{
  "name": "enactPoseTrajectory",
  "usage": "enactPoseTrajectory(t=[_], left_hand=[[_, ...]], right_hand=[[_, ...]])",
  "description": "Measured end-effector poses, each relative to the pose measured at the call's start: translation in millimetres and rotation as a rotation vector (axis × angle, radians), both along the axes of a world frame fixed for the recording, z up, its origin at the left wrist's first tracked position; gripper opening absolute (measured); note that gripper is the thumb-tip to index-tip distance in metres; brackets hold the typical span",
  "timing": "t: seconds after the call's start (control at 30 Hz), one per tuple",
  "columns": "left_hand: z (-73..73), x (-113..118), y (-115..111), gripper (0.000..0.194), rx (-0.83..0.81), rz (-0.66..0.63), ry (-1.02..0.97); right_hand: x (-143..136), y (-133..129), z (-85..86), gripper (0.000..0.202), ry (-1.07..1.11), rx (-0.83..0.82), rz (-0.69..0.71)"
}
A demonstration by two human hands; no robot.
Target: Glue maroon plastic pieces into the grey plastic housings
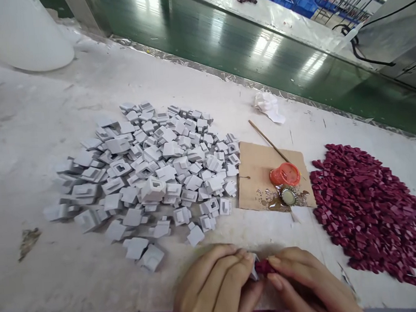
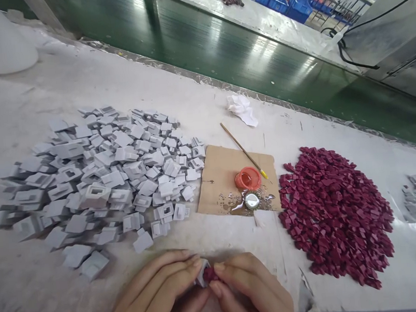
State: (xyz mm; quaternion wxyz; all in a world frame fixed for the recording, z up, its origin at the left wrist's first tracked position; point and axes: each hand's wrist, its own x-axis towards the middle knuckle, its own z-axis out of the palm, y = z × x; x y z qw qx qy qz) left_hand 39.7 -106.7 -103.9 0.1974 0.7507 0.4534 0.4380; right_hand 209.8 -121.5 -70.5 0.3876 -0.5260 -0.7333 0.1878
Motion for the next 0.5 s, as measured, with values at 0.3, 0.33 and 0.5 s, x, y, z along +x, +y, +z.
enactPoseTrajectory(t=[0.3, 0.33, 0.5], left_hand=[[0.9, -1, 1, 0.012, 0.012, -0.024, 0.007], [1.0, -1, 1, 0.012, 0.018, -0.033, 0.007], [5.8, 2, 2, 0.011, 0.015, -0.02, 0.019]], right_hand=[[-2, 2, 4.5, 0.03, 0.013, -0.089, 0.084], [-2, 5, 5.6, 0.028, 0.01, -0.116, 0.102], [-5, 13, 6.4, 0.02, 0.054, -0.177, 0.124]])
